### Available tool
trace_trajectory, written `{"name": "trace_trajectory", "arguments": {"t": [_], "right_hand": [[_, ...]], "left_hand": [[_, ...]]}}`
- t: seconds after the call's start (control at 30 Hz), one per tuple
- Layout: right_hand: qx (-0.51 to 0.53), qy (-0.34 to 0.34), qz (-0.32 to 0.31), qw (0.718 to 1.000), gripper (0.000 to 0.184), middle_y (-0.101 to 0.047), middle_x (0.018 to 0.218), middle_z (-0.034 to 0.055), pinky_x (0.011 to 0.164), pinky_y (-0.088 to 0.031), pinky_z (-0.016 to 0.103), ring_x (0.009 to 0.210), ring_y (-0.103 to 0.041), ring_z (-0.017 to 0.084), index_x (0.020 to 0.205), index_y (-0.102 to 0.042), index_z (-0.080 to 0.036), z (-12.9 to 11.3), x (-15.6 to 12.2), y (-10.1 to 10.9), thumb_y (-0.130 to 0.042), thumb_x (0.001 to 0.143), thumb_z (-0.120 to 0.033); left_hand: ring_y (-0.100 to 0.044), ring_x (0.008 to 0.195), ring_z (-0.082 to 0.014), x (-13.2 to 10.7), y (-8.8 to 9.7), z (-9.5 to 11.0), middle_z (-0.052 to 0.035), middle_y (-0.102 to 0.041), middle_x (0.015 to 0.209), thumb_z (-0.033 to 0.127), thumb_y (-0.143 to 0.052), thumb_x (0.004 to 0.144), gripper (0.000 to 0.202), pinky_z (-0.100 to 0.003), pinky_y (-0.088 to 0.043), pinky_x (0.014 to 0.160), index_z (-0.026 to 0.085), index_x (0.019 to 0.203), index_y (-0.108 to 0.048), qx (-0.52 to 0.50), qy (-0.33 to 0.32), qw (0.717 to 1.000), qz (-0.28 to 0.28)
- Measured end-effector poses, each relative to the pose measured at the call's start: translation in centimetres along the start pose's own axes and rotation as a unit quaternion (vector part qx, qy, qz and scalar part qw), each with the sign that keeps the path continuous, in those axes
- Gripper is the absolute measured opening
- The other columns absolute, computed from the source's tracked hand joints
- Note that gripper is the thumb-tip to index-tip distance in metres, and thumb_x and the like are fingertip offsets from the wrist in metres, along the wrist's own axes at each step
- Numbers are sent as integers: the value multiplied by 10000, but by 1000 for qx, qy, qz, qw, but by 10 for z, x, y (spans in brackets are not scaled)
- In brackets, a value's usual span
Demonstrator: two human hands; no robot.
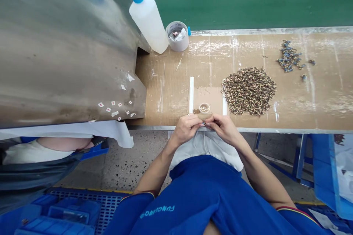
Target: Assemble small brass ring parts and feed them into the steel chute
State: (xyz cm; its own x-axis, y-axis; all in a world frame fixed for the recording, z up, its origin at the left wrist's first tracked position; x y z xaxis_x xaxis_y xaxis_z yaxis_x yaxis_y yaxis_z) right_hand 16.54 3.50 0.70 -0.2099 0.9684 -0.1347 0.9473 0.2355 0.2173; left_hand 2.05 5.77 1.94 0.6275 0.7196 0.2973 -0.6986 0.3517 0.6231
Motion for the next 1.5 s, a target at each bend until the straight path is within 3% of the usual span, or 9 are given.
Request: {"name": "trace_trajectory", "arguments": {"t": [0.3, 0.53, 0.87, 1.23, 1.5], "right_hand": [[-11, -9, -22, 1000, 121, -681, 704, 15, 580, -464, 253, 630, -617, 155, 788, -612, -206, 3, 3, -2, -559, 893, -238], [61, -20, -20, 998, 167, -662, 682, 7, 577, -489, 263, 601, -607, 146, 812, -606, -211, 5, 3, -3, -565, 923, -328], [104, -46, -17, 993, 247, -689, 742, 26, 616, -532, 281, 652, -647, 156, 846, -610, -212, 9, 1, -3, -607, 922, -447], [37, -27, -25, 999, 136, -693, 716, 18, 606, -516, 265, 652, -657, 158, 810, -607, -209, 7, 3, -5, -546, 913, -273], [18, -18, -14, 1000, 139, -691, 707, 17, 599, -524, 284, 626, -655, 169, 792, -596, -221, 7, 3, -5, -540, 910, -268]], "left_hand": [[-551, 653, -152, -1, -3, -1, -30, -623, 676, 300, -475, 1027, 358, -269, -419, 650, 156, 758, -662, -1, 21, 1000, -12], [-572, 661, -142, 2, 1, -1, -28, -637, 684, 288, -508, 1018, 313, -253, -436, 660, 151, 791, -674, -60, 41, 997, -10], [-588, 674, -142, 4, 5, -1, -36, -653, 710, 321, -501, 1024, 328, -244, -442, 656, 145, 831, -699, -66, 71, 995, -21], [-565, 636, -143, 5, 3, -1, -29, -638, 671, 283, -508, 1011, 327, -252, -440, 649, 157, 750, -659, -50, 21, 998, -20], [-565, 658, -152, 3, -3, -5, -29, -633, 688, 256, -488, 1005, 317, -261, -429, 657, 166, 739, -635, -29, 32, 999, -32]]}}
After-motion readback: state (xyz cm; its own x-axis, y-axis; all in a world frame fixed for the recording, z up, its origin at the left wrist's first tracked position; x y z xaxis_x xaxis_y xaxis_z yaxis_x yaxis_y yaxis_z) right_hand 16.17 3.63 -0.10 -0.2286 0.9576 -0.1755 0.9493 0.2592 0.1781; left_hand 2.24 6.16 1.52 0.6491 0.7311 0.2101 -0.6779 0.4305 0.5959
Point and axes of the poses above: each hand's wrist, its own x-axis towards the middle knuckle, its own y-axis out of the back of the hand, z = x × y, the point moved 6 cm from there along x, towards the middle knuckle
